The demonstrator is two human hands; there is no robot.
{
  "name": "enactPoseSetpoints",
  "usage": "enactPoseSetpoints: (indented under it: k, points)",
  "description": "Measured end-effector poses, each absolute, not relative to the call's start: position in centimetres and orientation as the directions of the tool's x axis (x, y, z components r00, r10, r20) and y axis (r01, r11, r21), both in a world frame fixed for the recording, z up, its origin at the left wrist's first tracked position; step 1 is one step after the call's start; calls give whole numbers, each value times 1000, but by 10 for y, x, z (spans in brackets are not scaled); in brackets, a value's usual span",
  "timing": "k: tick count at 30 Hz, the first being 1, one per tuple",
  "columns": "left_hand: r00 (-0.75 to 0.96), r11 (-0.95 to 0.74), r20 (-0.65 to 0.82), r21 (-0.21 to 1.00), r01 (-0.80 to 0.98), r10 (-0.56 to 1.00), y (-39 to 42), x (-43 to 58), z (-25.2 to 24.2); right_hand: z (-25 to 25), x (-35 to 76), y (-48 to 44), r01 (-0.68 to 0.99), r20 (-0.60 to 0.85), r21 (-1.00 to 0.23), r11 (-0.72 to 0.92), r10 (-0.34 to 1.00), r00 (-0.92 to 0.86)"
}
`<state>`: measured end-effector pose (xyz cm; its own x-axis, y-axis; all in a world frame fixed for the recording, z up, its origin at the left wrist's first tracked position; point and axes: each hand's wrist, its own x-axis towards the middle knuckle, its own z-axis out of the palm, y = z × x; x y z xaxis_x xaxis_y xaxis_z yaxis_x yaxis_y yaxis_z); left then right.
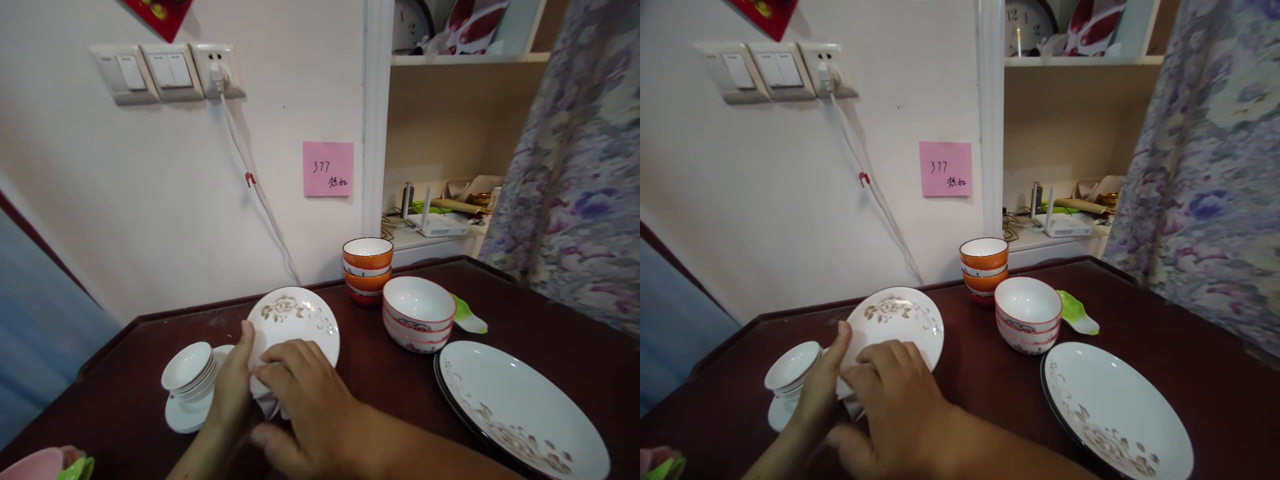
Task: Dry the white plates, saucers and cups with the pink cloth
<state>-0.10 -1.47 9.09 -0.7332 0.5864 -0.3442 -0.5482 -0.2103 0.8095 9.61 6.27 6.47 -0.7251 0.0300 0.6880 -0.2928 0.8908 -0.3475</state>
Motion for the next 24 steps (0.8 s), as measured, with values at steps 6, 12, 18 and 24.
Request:
enactPoseSetpoints:
  k: [6, 12, 18, 24]
  points:
    - [-689, -221, -284, 807, -547, 667, -19, -8, 101, 67, 93, 86, -236, 700, 24, 972, -184, -690]
    - [-685, -409, 99, 860, -306, 722, -18, -14, 95, 94, 111, 103, -445, 854, -431, 785, 195, -483]
    - [-651, -446, 93, 800, -401, 753, -20, -20, 79, 105, 107, 99, -603, 323, -777, -179, 709, -627]
    - [-744, -451, -28, 779, -435, 668, -23, -14, 84, 77, 80, 117, -578, 132, -769, -274, 817, -562]
